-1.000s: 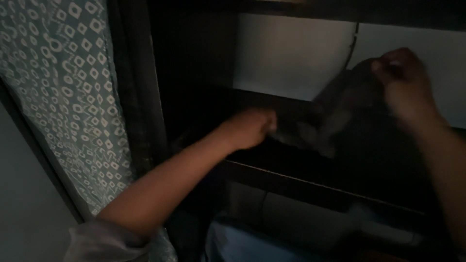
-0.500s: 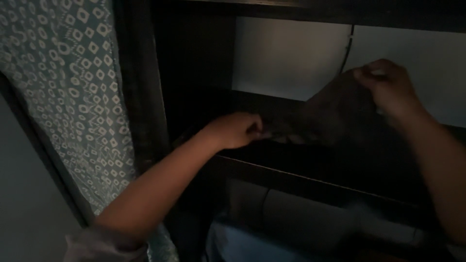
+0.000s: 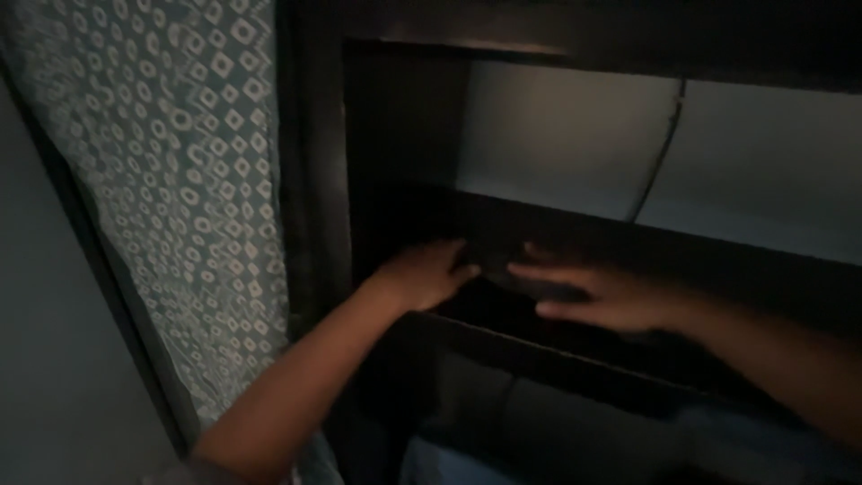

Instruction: Dusting and cleaning a wooden shelf unit in a bedroom.

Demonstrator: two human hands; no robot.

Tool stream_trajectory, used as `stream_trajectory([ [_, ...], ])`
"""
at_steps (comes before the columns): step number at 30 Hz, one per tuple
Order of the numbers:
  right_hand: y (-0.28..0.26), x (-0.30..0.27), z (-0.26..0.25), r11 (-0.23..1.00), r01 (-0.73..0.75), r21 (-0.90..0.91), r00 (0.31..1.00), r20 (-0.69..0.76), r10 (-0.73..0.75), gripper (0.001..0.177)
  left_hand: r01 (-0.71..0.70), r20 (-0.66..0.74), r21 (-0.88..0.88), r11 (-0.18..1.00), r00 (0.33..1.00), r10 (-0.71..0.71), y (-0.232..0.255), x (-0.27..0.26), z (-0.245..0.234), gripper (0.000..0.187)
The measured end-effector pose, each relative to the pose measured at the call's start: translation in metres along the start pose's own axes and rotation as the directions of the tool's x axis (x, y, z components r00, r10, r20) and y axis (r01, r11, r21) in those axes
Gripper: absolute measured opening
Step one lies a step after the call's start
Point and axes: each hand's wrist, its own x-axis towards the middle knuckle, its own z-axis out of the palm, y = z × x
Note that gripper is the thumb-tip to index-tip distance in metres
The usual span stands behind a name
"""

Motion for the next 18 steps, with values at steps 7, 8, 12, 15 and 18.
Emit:
stream_trajectory([
  [7,0.01,0.028,0.016,0.998,-0.044,-0.037,0.993,0.105,0.048,0.068,-0.006,0.101,0.068,0.998,0.995,-0.001,-0.003,0.006,0.009,0.076],
  [8,0.014,0.032,0.018,0.998,-0.032,-0.062,0.996,0.087,0.037,0.066,-0.024,0.072,0.091,0.996,0.997,0.018,-0.005,0.006,0.012,0.076],
  [12,0.038,0.062,0.019,1.0,0.004,-0.002,0.999,0.039,-0.004,0.068,0.059,0.059,0.105,0.993,0.996,-0.065,0.006,-0.004,-0.002,0.087],
  [15,0.063,0.098,0.014,0.999,-0.027,0.044,0.999,0.037,0.026,0.068,0.146,0.158,0.05,0.988,0.976,-0.153,0.02,-0.02,-0.024,0.082],
  [18,0.095,0.138,0.016,0.991,-0.124,0.054,0.992,0.033,0.122,0.07,0.119,0.154,0.102,0.988,0.979,-0.134,0.006,-0.011,-0.013,0.085],
])
